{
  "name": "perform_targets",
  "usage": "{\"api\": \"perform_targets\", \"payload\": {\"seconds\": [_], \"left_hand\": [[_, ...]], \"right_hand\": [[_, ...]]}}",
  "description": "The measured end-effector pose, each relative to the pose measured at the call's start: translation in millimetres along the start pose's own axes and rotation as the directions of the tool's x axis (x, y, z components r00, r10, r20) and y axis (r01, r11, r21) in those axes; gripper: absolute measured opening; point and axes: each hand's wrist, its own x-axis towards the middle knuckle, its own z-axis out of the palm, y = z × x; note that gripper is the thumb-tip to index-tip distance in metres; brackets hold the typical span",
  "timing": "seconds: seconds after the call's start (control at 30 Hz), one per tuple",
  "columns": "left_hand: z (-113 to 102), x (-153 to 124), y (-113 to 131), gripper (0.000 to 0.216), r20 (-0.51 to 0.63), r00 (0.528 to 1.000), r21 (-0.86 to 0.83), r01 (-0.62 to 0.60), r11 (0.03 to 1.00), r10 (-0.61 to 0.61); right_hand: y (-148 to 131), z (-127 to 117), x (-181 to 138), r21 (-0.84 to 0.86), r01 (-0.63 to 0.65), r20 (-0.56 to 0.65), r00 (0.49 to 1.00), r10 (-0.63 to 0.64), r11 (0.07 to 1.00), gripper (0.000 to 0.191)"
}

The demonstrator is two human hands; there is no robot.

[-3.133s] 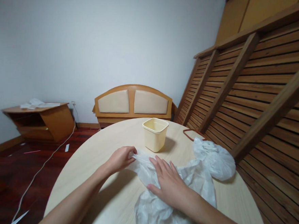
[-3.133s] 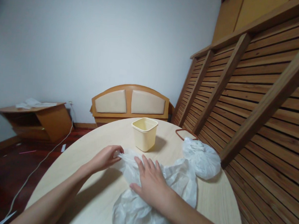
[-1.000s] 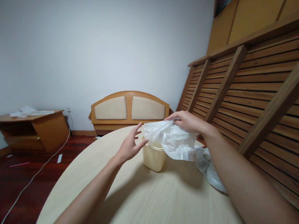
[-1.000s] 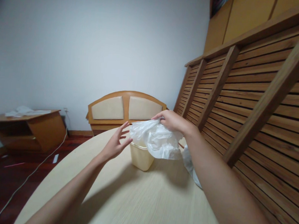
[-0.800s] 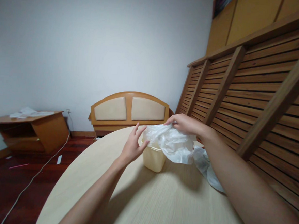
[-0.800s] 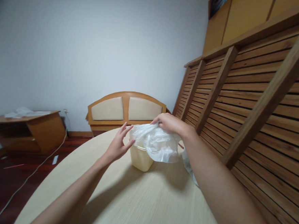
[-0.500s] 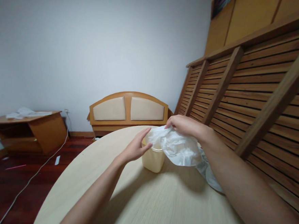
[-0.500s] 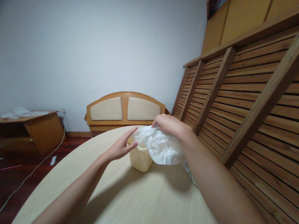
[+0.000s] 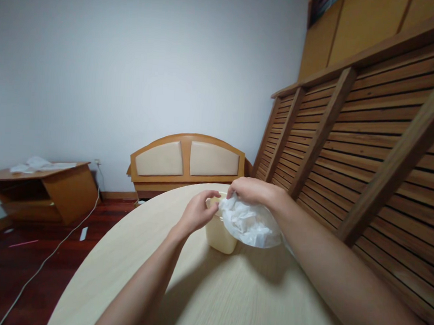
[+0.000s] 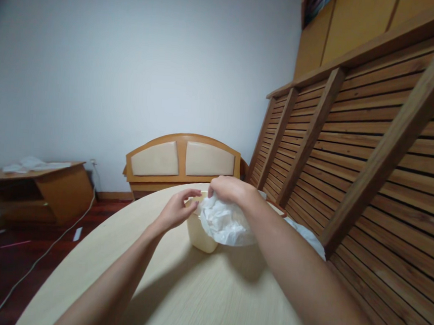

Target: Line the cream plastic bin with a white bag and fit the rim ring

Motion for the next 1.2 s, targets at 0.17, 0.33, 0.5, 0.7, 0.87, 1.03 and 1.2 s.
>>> {"api": "perform_targets", "payload": {"seconds": [0.17,0.33,0.5,0.7,0.87,1.03,1.2], "left_hand": [[-0.5,-3.4,-3.1,0.023,0.092,0.994,0.087,0.056,0.995,-0.064],[-8.1,-8.1,-1.6,0.026,0.133,0.99,0.05,0.038,0.998,-0.045],[-18.1,-16.2,9.7,0.025,0.21,0.971,-0.073,-0.098,0.993,0.111],[-19.3,-20.5,27.1,0.051,0.228,0.972,0.105,0.037,0.994,-0.06],[-13.5,-24.7,37.3,0.043,0.184,0.974,0.209,0.092,0.974,-0.132],[-11.0,-27.2,37.1,0.031,0.199,0.972,0.228,0.075,0.971,-0.122],[-15.0,-26.6,35.2,0.027,0.233,0.961,0.152,0.118,0.981,-0.152]], "right_hand": [[5.0,9.2,6.3,0.046,0.067,0.008,0.998,-0.067,0.997,0.046],[14.9,20.3,10.8,0.132,0.121,-0.043,0.992,-0.116,0.984,0.041],[23.7,36.4,14.5,0.263,0.173,-0.115,0.982,-0.147,0.949,0.036],[26.6,43.4,11.1,0.413,0.206,-0.106,0.978,-0.178,0.887,0.036],[40.1,43.6,7.7,0.596,0.19,-0.145,0.981,-0.129,0.78,0.048],[52.6,52.1,4.5,0.635,0.112,-0.142,0.99,-0.027,0.764,0.05],[53.3,57.8,-9.2,0.606,0.049,-0.102,0.995,0.016,0.794,0.059]]}}
